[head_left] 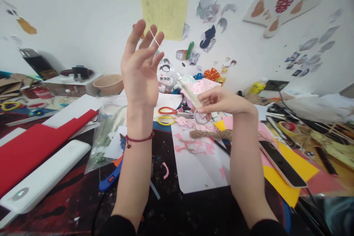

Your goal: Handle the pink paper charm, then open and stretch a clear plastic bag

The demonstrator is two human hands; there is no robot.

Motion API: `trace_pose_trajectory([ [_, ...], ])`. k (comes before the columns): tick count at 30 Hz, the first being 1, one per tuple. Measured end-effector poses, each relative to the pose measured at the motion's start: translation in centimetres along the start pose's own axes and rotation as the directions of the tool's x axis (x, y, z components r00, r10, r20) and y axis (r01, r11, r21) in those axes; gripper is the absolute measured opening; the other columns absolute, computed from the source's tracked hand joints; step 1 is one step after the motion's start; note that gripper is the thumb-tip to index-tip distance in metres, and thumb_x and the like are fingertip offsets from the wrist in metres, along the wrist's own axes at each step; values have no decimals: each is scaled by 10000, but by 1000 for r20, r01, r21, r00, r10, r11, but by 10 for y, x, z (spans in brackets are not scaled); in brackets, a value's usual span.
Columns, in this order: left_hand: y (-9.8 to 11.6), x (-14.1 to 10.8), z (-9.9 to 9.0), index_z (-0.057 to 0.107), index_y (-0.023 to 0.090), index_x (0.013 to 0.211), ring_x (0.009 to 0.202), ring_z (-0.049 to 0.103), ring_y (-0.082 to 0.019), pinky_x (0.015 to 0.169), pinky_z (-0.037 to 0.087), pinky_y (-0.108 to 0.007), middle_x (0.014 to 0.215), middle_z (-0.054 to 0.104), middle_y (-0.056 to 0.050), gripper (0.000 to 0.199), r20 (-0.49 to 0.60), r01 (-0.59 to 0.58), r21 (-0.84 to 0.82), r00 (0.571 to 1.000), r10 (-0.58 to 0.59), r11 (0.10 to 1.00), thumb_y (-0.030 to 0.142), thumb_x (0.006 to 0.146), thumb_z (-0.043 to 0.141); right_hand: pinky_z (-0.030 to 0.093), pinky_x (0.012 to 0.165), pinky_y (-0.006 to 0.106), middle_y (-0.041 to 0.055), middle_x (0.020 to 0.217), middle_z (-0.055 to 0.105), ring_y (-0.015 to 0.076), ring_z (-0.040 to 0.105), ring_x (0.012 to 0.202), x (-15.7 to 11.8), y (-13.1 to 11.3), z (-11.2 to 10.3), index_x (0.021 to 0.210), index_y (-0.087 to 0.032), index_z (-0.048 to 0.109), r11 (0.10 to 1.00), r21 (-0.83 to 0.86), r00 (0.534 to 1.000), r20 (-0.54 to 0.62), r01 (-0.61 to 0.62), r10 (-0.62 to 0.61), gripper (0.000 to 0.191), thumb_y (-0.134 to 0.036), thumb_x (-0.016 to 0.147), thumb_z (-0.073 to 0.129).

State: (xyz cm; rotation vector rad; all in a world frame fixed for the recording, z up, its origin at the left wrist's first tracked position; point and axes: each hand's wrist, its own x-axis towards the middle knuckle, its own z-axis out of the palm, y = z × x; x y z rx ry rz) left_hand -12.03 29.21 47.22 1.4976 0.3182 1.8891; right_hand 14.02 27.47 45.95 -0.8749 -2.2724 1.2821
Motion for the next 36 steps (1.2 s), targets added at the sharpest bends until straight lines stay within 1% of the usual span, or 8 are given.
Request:
trace_pose_trajectory([
  [3, 8, -5, 12, 633, 351, 1237, 1516, 460, -296, 1180, 476, -383, 1426, 647, 1, 418, -7, 20, -43, 1000, -20, 999, 392, 842, 761, 451, 530, 215, -14, 603, 643, 95, 608, 547, -6, 1, -7, 747, -155, 700, 996, -35, 996, 22, -86, 87, 337, -458, 825, 825],
  [8, 14, -12, 29, 607, 263, 1232, 1466, 531, -251, 1210, 442, -398, 1436, 625, -26, 387, -40, 53, -150, 997, -60, 987, 116, 882, 531, 487, 617, 232, 17, 691, 687, 118, 642, 664, -9, 3, -10, 778, -149, 723, 995, -42, 995, 15, -94, 95, 334, -467, 827, 815],
  [13, 4, -9, 32, 635, 330, 1216, 1443, 551, -334, 1082, 548, -406, 1435, 654, -26, 397, 10, -2, -1, 1000, 2, 1000, 387, 837, 740, 400, 571, 218, -12, 771, 640, 85, 524, 665, 2, 10, -4, 1024, -173, 757, 999, -39, 997, -62, 36, -38, 345, -443, 819, 824],
  [18, 3, -10, 36, 639, 270, 1186, 1235, 694, -260, 976, 561, -397, 1300, 726, -55, 340, 86, 20, -13, 996, -19, 1000, 296, 860, 729, 349, 574, 237, -21, 680, 570, 81, 449, 638, 19, 14, 2, 779, -148, 729, 990, -34, 986, -96, 134, -136, 323, -458, 841, 795],
  [23, 3, -7, 27, 670, 222, 997, 945, 702, -167, 865, 530, -383, 892, 738, 19, 158, -68, -89, 262, 992, 110, 961, 163, 857, 713, 362, 603, 252, -24, 676, 566, 90, 446, 649, 27, 19, 2, 712, -162, 733, 959, -40, 924, -258, 281, -282, 295, -420, 807, 840],
  [30, -16, -1, 5, 640, 304, 1028, 1018, 639, -215, 841, 490, -387, 1137, 704, -20, 93, -113, -165, 585, 953, 281, 794, 319, 936, 649, 355, 519, 239, -30, 619, 556, 73, 454, 555, 27, 22, 0, 693, -166, 722, 920, 86, 811, -507, 383, -291, 348, -467, 750, 886],
  [34, -16, -8, 21, 661, 240, 953, 779, 647, -181, 741, 492, -338, 887, 735, -37, 168, 31, -68, 660, 997, 64, 748, 405, 958, 634, 377, 508, 244, -26, 587, 556, 80, 466, 538, 29, 18, 3, 659, -169, 709, 902, 67, 727, -618, 427, -298, 408, -529, 721, 891],
  [36, -14, -14, 31, 681, 211, 947, 782, 676, -171, 726, 500, -311, 873, 753, -47, 276, 220, -45, 647, 967, -129, 761, 466, 992, 586, 378, 511, 246, -30, 583, 550, 80, 464, 536, 29, 17, 4, 675, -172, 722, 886, 63, 694, -648, 459, -313, 393, -522, 721, 892],
])
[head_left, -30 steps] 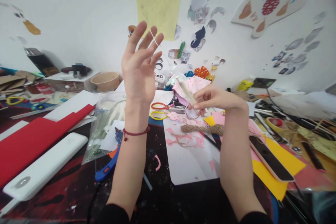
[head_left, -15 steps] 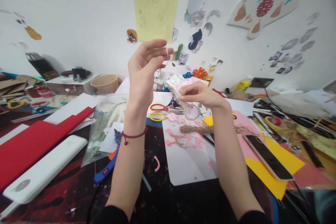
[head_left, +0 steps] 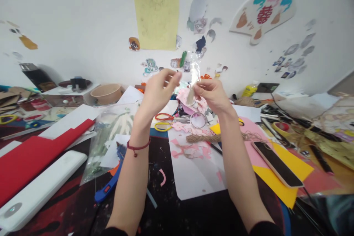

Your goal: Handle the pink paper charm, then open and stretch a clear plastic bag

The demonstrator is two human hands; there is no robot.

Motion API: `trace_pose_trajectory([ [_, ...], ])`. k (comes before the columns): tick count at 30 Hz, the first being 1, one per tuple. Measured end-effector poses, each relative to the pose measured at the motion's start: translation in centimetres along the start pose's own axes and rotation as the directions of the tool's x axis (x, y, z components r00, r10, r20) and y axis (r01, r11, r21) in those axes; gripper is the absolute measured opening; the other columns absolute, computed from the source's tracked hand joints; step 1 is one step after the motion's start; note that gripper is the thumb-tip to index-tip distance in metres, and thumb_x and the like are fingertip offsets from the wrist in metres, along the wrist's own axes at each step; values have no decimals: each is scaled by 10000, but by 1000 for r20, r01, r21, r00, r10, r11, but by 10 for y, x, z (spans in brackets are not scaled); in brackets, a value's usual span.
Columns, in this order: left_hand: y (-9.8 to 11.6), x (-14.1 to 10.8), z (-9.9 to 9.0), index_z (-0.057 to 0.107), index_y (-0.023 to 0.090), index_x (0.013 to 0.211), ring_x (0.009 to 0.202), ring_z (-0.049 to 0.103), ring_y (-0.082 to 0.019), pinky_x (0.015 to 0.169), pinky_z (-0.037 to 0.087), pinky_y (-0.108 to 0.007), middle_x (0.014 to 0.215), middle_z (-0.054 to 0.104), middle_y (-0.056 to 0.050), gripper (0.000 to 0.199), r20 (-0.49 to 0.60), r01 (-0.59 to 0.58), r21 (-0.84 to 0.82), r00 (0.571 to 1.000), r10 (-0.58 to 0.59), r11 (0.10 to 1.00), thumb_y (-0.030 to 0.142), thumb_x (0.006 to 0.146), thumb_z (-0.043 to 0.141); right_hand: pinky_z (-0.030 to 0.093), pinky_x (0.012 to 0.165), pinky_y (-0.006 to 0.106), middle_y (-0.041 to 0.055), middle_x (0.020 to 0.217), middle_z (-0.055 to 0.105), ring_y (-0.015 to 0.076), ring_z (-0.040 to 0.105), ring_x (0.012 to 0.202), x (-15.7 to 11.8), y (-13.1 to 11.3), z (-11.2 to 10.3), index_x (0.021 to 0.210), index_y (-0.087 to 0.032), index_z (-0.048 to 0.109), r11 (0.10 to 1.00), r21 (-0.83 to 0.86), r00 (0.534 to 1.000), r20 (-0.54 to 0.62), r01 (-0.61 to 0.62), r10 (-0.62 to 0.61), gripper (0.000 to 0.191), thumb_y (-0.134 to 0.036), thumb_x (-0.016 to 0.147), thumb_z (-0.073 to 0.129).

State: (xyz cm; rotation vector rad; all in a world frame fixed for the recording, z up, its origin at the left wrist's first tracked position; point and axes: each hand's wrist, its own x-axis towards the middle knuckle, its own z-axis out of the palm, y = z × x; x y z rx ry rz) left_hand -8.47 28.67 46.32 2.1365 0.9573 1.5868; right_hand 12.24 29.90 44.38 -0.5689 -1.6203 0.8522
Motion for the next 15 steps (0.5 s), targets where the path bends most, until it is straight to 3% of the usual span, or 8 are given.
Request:
trace_pose_trajectory([
  [2, 6, -3, 7, 692, 199, 958, 835, 697, -171, 727, 503, -286, 918, 767, -52, 286, 234, -20, -34, 972, 28, 999, 473, 977, 615, 369, 512, 243, -29, 610, 573, 81, 471, 550, 0, 0, 0, 725, -175, 746, 1000, 13, 999, -33, 13, -12, 367, -508, 713, 901],
  [4, 10, -4, 13, 677, 186, 867, 780, 676, -160, 687, 484, -270, 833, 743, -34, 229, 326, -43, -28, 944, 50, 999, 401, 946, 661, 377, 526, 239, -21, 679, 625, 85, 493, 586, 0, 0, -1, 834, -186, 776, 1000, 10, 998, -61, 4, -4, 368, -492, 688, 919],
  [7, 13, -5, 18, 565, 184, 662, 595, 515, -121, 576, 382, -264, 610, 576, 22, 293, 308, -88, 31, 948, 74, 996, 293, 923, 639, 418, 571, 237, -8, 823, 687, 97, 539, 671, 0, -4, -3, 1035, -219, 780, 1000, 8, 996, -90, 1, 0, 471, -468, 667, 932],
  [9, 15, -5, 18, 512, 187, 615, 560, 422, -109, 543, 317, -265, 564, 479, 41, 336, 315, -104, 49, 945, 84, 993, 285, 909, 642, 429, 581, 241, -2, 849, 690, 104, 552, 695, 0, -7, -4, 1066, -221, 774, 1000, 18, 992, -128, 15, -13, 481, -478, 685, 915],
  [15, 16, -3, 14, 650, 185, 764, 578, 553, -117, 551, 415, -262, 660, 610, 1, 364, 280, -11, -87, 959, 35, 996, 474, 979, 599, 406, 514, 256, -20, 642, 602, 94, 504, 549, -1, -19, -5, 921, -202, 769, 999, 28, 938, -346, 34, -22, 400, -546, 737, 862],
])
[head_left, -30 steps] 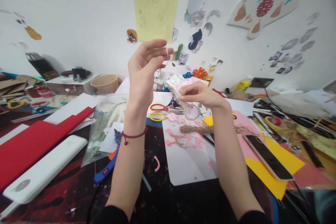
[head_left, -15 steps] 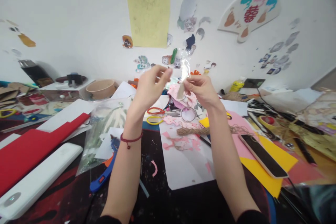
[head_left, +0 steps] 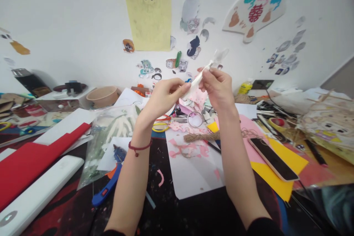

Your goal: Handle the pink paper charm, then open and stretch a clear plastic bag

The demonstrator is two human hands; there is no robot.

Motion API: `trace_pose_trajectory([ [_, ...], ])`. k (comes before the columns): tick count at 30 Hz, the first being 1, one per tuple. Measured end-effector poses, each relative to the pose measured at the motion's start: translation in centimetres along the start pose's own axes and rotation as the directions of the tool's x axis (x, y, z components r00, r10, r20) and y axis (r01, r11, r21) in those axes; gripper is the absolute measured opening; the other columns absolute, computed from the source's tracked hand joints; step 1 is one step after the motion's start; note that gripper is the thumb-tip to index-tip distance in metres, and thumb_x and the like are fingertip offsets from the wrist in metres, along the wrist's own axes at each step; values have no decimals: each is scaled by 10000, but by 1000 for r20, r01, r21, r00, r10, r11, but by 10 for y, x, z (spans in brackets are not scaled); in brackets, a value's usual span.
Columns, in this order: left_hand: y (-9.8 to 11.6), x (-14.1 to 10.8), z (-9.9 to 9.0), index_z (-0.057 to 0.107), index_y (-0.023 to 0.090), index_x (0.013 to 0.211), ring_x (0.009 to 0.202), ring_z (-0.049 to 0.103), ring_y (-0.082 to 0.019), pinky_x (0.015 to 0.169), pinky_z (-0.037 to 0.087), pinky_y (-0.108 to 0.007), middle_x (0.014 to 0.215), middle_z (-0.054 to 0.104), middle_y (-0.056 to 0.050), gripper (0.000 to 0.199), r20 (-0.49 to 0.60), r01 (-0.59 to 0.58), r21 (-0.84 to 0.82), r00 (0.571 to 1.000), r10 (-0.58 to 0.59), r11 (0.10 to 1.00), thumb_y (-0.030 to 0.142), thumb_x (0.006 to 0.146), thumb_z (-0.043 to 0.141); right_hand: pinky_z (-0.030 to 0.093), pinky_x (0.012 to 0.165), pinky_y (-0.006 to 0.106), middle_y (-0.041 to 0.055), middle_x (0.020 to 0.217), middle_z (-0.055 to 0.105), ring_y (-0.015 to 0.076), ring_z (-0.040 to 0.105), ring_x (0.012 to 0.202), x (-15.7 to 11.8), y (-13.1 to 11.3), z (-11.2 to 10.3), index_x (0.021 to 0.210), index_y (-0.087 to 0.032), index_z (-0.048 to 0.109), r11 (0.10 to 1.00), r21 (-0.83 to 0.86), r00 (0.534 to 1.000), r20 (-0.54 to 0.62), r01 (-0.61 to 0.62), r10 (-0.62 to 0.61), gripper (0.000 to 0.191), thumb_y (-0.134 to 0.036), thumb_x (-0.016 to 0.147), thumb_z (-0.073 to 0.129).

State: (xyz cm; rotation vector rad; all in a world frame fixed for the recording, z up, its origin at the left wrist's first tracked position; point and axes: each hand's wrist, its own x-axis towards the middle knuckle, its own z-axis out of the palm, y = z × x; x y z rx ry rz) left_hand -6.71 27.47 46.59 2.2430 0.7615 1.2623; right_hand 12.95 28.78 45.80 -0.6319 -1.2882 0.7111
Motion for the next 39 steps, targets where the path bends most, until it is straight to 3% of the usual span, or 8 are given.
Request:
trace_pose_trajectory([
  [2, -2, -1, -3, 671, 186, 830, 573, 581, -109, 555, 452, -253, 705, 661, -16, 402, 0, 6, -51, 1000, -6, 999, 532, 1002, 563, 409, 505, 260, -14, 664, 611, 93, 511, 542, 0, -5, -3, 921, -206, 770, 1000, -23, 999, -51, 15, -17, 378, -531, 751, 859],
  [4, -5, -2, -7, 686, 185, 902, 591, 610, -108, 561, 484, -243, 769, 717, -40, 391, 71, 20, -81, 997, -14, 996, 547, 998, 575, 415, 501, 267, -9, 676, 607, 99, 523, 545, -1, -10, -8, 931, -209, 772, 997, -76, 997, -73, 23, -28, 369, -533, 771, 846],
  [7, -7, -4, -9, 704, 183, 967, 688, 668, -123, 606, 535, -238, 851, 756, -66, 314, 236, 44, -107, 972, -18, 993, 493, 961, 654, 416, 486, 277, 2, 704, 610, 102, 531, 540, -2, -17, -14, 936, -209, 762, 986, -161, 994, -88, 44, -59, 397, -575, 794, 816],
  [9, -8, -3, -7, 714, 177, 958, 740, 690, -135, 629, 551, -241, 856, 756, -68, 266, 243, 55, -141, 970, -19, 988, 440, 916, 722, 408, 475, 279, 9, 726, 617, 98, 521, 533, -3, -20, -17, 931, -208, 757, 980, -186, 992, -98, 65, -85, 407, -593, 807, 798],
  [15, -1, 1, 7, 652, 190, 829, 648, 626, -117, 562, 490, -246, 759, 693, -16, 184, -24, -13, -234, 1000, 8, 972, 286, 812, 809, 378, 449, 275, 18, 730, 633, 90, 502, 513, -3, -20, -16, 883, -208, 746, 980, -187, 986, -134, 73, -99, 370, -573, 833, 783],
  [21, 8, 0, 14, 634, 223, 841, 637, 591, -94, 573, 475, -261, 844, 701, 5, 148, -243, -212, -103, 953, 182, 972, 243, 845, 781, 384, 440, 263, -5, 643, 582, 92, 524, 506, 0, -16, -11, 807, -211, 711, 993, -111, 973, -221, 47, -71, 369, -566, 802, 813],
  [30, 11, -3, 19, 727, 250, 936, 605, 620, -85, 556, 471, -268, 842, 742, 21, 32, -369, -295, 44, 883, 290, 954, 252, 911, 746, 404, 430, 221, -7, 650, 631, 60, 543, 498, -1, -18, -8, 727, -198, 693, 999, 8, 958, -286, 39, -35, 355, -507, 757, 866],
  [39, -14, 6, 26, 826, 223, 949, 529, 688, -92, 468, 479, -198, 652, 759, 18, 99, -518, -323, 2, 809, 277, 946, 295, 899, 781, 428, 415, 140, -44, 603, 661, 26, 573, 453, 0, -20, -5, 679, -185, 691, 991, 115, 966, -257, 74, -43, 370, -481, 690, 913],
])
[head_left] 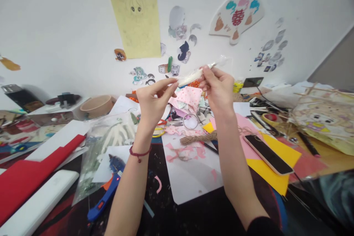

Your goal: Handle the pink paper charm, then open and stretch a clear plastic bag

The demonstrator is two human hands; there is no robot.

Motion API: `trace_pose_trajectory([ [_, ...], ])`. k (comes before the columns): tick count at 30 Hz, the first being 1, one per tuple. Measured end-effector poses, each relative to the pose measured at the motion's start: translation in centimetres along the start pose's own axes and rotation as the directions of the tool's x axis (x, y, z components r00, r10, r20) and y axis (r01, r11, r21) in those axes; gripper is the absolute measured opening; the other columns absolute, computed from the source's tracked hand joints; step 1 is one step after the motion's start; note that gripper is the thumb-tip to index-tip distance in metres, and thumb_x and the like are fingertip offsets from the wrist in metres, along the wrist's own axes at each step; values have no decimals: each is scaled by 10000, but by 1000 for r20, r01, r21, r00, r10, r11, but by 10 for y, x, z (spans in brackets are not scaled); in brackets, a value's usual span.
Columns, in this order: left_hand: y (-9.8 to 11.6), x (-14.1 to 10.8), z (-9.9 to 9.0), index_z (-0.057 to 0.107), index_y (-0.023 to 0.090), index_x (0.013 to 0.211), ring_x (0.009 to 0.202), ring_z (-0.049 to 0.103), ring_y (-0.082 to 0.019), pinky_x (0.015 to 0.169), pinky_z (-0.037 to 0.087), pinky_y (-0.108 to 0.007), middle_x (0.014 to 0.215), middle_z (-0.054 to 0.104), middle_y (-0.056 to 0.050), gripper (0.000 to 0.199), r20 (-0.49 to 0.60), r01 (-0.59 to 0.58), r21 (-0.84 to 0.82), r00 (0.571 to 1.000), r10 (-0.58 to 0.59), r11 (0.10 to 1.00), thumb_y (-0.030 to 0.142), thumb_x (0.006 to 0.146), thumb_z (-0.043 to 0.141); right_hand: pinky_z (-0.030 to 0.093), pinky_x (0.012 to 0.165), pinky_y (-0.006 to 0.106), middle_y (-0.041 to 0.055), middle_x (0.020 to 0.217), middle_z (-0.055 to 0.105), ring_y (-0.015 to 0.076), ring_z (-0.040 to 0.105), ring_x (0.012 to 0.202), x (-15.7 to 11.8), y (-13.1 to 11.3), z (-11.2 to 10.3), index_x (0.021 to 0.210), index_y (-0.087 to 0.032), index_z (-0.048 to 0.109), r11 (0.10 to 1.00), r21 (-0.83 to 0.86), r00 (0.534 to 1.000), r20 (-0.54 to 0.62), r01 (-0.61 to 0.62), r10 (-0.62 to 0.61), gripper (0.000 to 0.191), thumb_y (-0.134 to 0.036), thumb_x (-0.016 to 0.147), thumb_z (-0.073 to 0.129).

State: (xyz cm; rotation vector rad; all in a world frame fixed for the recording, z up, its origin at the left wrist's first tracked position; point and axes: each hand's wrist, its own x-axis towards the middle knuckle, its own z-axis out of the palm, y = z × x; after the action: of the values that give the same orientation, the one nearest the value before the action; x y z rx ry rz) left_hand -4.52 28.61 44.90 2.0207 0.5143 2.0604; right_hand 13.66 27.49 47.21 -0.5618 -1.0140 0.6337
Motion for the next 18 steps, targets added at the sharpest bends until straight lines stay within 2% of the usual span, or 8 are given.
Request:
trace_pose_trajectory([
  [9, -2, -1, -1, 807, 182, 901, 535, 709, -96, 520, 496, -183, 641, 761, 7, 66, 34, -107, 121, 994, 104, 987, 241, 875, 794, 426, 401, 131, -42, 588, 672, 29, 585, 444, 0, -1, 2, 701, -170, 717, 999, 46, 1000, -3, 4, -4, 361, -458, 668, 932],
  [18, -4, -3, 3, 729, 180, 880, 503, 642, -78, 521, 455, -192, 596, 715, 32, 54, 38, 0, 159, 999, -7, 987, 234, 891, 726, 444, 422, 140, -38, 602, 686, 38, 593, 460, -2, 0, 4, 765, -178, 742, 999, 39, 1000, 21, -15, 14, 356, -483, 696, 913],
])
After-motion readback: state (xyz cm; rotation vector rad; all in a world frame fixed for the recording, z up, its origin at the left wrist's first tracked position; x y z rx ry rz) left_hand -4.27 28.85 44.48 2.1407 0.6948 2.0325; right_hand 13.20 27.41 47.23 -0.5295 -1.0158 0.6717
